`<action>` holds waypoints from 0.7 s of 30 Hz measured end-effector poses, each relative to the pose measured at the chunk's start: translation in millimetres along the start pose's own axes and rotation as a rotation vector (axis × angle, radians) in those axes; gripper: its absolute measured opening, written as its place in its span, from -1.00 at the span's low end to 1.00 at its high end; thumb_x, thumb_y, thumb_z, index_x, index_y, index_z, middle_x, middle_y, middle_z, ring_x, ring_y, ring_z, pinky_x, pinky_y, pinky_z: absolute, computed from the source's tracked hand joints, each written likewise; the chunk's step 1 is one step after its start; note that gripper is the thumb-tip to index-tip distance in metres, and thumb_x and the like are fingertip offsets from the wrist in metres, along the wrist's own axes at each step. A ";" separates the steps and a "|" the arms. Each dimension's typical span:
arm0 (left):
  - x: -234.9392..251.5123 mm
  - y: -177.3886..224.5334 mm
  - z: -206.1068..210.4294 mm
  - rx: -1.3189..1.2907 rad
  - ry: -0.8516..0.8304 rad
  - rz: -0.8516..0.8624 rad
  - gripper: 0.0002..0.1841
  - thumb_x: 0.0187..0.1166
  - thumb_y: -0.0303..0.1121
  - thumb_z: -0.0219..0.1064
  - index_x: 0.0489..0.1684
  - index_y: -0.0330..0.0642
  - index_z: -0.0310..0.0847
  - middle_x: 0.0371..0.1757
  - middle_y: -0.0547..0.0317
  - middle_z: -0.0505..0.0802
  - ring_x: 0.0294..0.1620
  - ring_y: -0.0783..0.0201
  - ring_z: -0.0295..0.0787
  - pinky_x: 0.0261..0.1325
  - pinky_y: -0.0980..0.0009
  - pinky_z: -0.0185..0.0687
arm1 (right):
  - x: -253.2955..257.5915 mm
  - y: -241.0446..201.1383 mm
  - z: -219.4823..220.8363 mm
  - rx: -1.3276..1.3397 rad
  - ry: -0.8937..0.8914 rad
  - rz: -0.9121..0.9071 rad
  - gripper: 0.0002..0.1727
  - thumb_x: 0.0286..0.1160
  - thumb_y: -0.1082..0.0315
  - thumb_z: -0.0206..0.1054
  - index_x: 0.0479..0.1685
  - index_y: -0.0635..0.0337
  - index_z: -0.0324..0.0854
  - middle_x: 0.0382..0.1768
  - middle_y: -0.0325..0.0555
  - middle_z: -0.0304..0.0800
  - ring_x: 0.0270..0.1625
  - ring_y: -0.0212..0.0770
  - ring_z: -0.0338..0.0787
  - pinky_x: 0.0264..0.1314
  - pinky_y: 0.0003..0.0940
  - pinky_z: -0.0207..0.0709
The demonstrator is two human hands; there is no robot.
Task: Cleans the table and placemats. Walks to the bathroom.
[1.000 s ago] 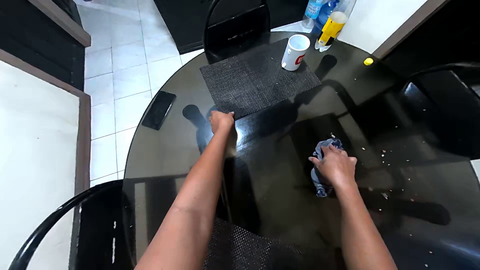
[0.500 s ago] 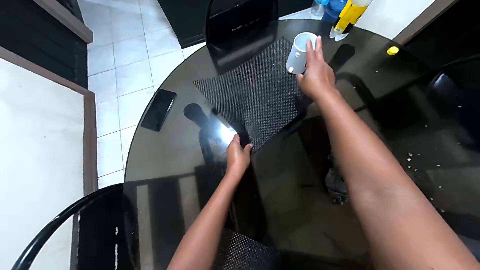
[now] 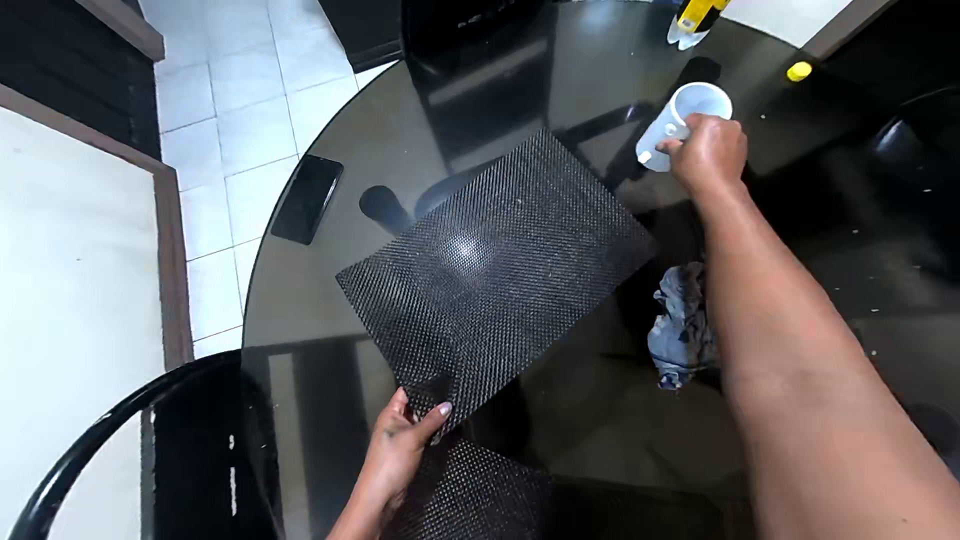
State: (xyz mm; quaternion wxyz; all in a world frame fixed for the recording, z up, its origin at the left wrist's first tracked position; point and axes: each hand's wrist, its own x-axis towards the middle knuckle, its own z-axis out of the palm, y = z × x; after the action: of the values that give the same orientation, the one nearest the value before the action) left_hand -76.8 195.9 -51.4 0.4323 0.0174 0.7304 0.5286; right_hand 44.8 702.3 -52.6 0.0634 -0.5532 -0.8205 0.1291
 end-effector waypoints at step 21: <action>-6.8 -53.6 -1.6 -0.074 0.227 -0.057 -0.61 0.87 -0.39 0.05 0.58 -0.34 0.27 0.09 -0.14 0.75 -0.26 0.24 0.82 -0.29 0.35 0.79 | -267.8 8.3 28.4 0.315 0.168 -0.127 -0.51 0.65 0.43 0.09 0.55 0.37 0.47 0.55 0.35 0.52 0.59 0.31 0.55 0.62 0.26 0.39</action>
State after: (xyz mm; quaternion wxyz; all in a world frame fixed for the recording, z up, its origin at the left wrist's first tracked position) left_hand -50.5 167.8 -89.3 0.3619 -0.0794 0.7548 0.5412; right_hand 147.0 453.8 -71.8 0.2257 -0.4925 -0.8151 0.2050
